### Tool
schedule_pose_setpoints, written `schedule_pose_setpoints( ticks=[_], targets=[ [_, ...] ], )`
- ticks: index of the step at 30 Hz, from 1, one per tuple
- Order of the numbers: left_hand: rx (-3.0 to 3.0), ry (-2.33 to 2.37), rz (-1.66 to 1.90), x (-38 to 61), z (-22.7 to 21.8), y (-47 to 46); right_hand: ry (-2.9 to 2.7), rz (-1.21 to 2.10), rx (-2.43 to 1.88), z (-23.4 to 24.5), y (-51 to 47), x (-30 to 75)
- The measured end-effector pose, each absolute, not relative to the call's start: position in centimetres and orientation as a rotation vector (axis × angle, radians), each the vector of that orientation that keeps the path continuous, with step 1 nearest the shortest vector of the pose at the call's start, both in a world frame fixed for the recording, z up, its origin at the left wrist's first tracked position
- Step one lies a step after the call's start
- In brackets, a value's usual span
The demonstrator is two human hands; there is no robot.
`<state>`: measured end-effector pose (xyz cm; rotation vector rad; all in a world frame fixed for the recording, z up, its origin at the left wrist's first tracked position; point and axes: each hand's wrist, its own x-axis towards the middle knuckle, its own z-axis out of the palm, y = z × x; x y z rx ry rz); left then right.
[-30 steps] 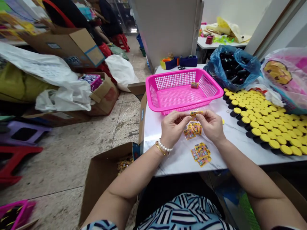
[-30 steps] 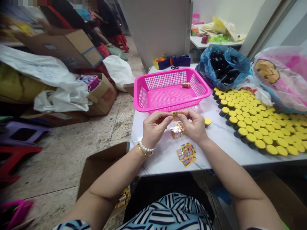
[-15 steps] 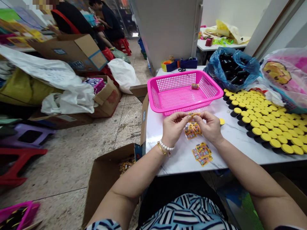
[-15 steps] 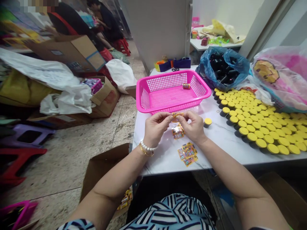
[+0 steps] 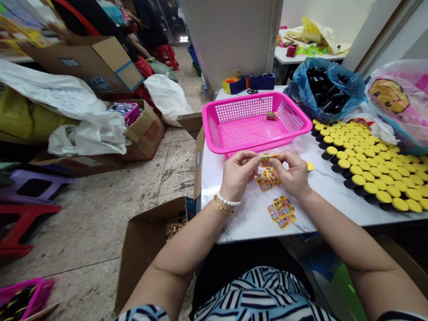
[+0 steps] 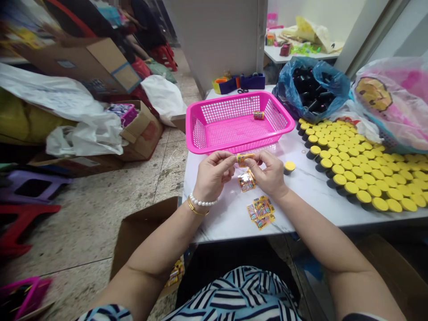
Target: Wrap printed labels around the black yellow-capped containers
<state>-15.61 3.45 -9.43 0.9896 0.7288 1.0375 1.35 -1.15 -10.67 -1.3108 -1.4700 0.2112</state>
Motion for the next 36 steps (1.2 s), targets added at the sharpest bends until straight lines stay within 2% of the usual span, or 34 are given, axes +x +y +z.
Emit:
schedule_pose_setpoints(
  ticks=[9,14,19,21,23,29,36],
  targets=[
    [0.966,0.699,0.939,-15.3,-10.1,3.9,-1.477,0.101,-1.316,-11.2,-1.0,1.2],
    [0.990,0.706,0.880,-15.2,-10.5,4.1,-1.733,0.074,-1.357,-9.3,-1.4,3.2],
    [0.972,0.744,0.897,-15.0,-11.0,4.7,-1.786,-0.209,-1.827,-7.6,-2.6,9.4],
    [0.970,0.729,0.893,-14.9,-11.1,4.8,-1.809,-0.124,-2.057,-8.0,-2.7,11.0],
    [0.955,0.703,0.865,-14.9,-10.9,4.8,-1.766,0.028,-2.083,-8.5,-2.5,11.5],
    [0.759,0.631,0.678,-15.1,-10.1,5.0,-1.342,0.695,-1.267,-7.9,-2.1,8.8],
    [0.451,0.598,0.646,-14.7,-9.7,5.4,-1.224,0.890,-1.000,-8.2,-1.7,6.6]
  ],
)
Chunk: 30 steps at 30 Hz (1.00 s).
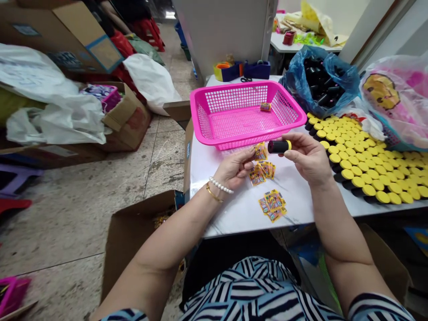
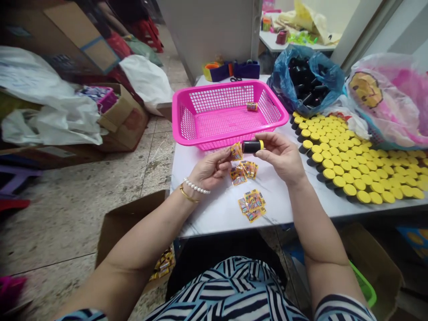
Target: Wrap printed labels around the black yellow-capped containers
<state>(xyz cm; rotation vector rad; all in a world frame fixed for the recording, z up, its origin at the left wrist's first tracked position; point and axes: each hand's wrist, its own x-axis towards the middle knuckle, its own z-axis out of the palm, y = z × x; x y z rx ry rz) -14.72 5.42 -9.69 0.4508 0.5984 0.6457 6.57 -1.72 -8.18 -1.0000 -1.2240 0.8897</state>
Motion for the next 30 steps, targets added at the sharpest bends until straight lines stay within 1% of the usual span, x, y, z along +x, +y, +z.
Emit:
schedule_pose_setpoints(
  ticks=[5,13,20,24,27,30],
  targets=[
    [0.432,0.550,0.661,-14.8,-9.9,5.5,-1.293,0.821,-1.053,-8.8,-1.3,6.3],
    [0.459,0.536,0.696,-14.9,-10.6,5.9,-1.592,0.303,-1.195,-8.7,-2.0,5.8],
    [0.471,0.549,0.706,-14.8,-10.7,6.1,-1.787,0.085,-1.169,-7.7,-2.4,5.8],
    [0.564,0.568,0.721,-14.7,-10.7,5.7,-1.642,0.174,-1.255,-8.1,-2.4,5.5],
    [0.638,0.569,0.700,-14.7,-10.7,5.5,-1.403,0.468,-1.303,-8.7,-1.9,5.5],
    [0.607,0.551,0.697,-14.8,-10.8,5.7,-1.151,0.795,-1.252,-8.8,-1.4,5.8]
  ],
)
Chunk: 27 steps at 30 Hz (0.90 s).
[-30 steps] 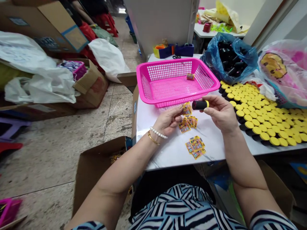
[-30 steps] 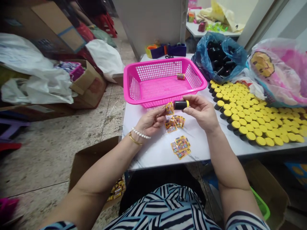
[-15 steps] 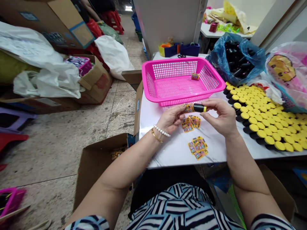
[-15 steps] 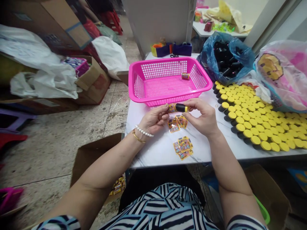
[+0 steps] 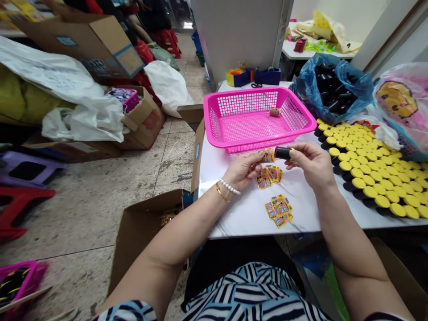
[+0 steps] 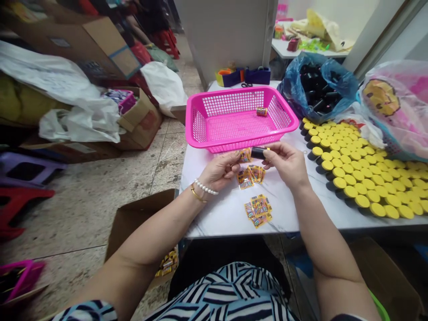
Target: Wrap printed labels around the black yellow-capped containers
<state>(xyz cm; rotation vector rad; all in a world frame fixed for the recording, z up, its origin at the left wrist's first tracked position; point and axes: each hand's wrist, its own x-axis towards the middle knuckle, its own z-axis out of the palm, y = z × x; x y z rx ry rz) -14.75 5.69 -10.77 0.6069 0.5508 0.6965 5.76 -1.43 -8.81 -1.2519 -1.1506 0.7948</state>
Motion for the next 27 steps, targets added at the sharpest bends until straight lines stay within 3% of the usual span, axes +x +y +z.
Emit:
schedule_pose_setpoints(
  ticks=[5,9,15,22,24,27],
  targets=[
    [0.508,0.517,0.698,-14.9,-11.1,6.2,-0.971,1.069,-1.093,-8.4,-1.0,6.0],
    [0.486,0.485,0.662,-14.9,-11.1,6.1,-1.009,1.061,-1.083,-8.9,-0.7,6.0],
    [0.492,0.486,0.674,-14.9,-11.0,6.0,-1.180,0.823,-1.156,-9.5,-0.7,6.0],
    [0.599,0.508,0.732,-14.7,-11.0,5.8,-1.598,0.254,-1.196,-8.7,-2.1,5.2],
    [0.618,0.521,0.765,-14.7,-10.9,5.7,-1.610,0.316,-1.146,-8.8,-2.1,5.2],
    [0.607,0.536,0.781,-14.6,-10.8,5.7,-1.467,0.674,-1.064,-9.4,-1.7,5.3]
  ],
)
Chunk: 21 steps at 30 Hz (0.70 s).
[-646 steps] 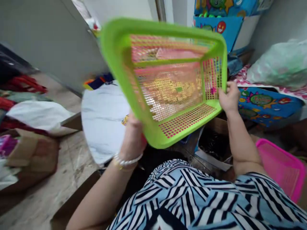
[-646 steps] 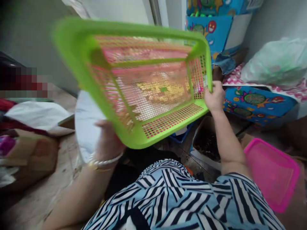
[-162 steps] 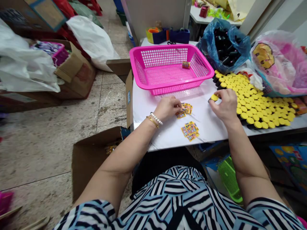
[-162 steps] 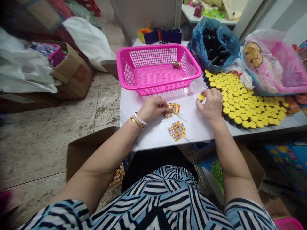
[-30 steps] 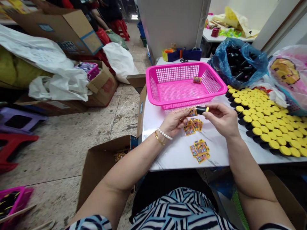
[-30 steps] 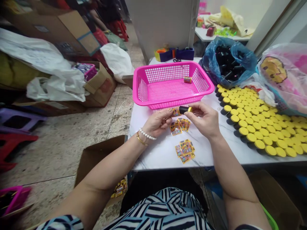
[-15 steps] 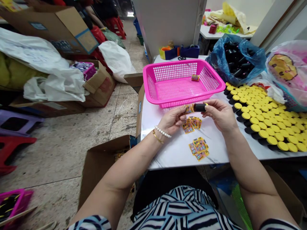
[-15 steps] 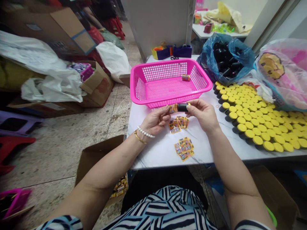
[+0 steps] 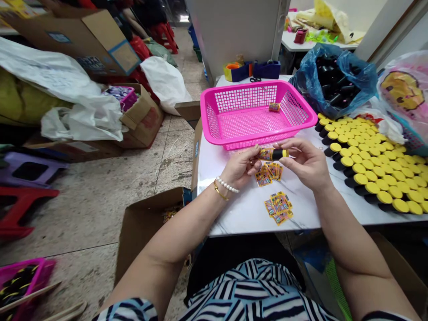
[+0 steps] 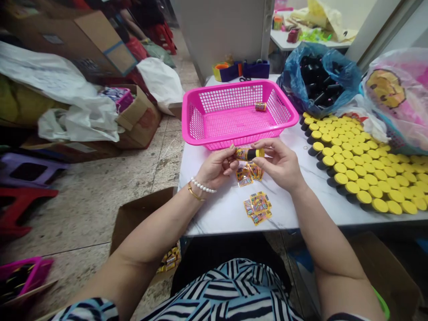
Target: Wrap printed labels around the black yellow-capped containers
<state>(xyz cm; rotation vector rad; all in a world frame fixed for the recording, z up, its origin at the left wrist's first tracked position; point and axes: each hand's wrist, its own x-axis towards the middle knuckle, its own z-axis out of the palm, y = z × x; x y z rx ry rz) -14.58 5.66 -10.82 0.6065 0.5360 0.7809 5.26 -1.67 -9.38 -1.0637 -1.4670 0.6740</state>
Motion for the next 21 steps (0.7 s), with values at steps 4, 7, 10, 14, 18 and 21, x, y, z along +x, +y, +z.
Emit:
schedule_pose_setpoints(
  ticks=[4,7,10,14,18,21],
  targets=[
    [0.545,0.555,0.745,-14.5,-10.6,5.7,-1.319,0.990,-1.023,-9.9,-1.1,5.5],
    [0.588,0.559,0.793,-14.5,-10.4,5.4,-1.311,0.916,-0.993,-9.9,-1.1,5.9],
    [0.613,0.634,0.922,-14.7,-10.1,5.1,-1.285,0.774,-0.993,-9.7,-1.2,6.2],
    [0.680,0.564,0.843,-15.1,-10.0,5.1,-1.378,0.749,-1.034,-9.8,-1.3,5.8],
    [0.815,0.451,0.740,-15.4,-10.7,5.8,-1.489,0.653,-1.063,-9.8,-1.6,5.1],
    [0.850,0.470,0.714,-15.5,-11.1,6.4,-1.575,0.445,-1.082,-9.6,-1.7,5.0]
  ],
)
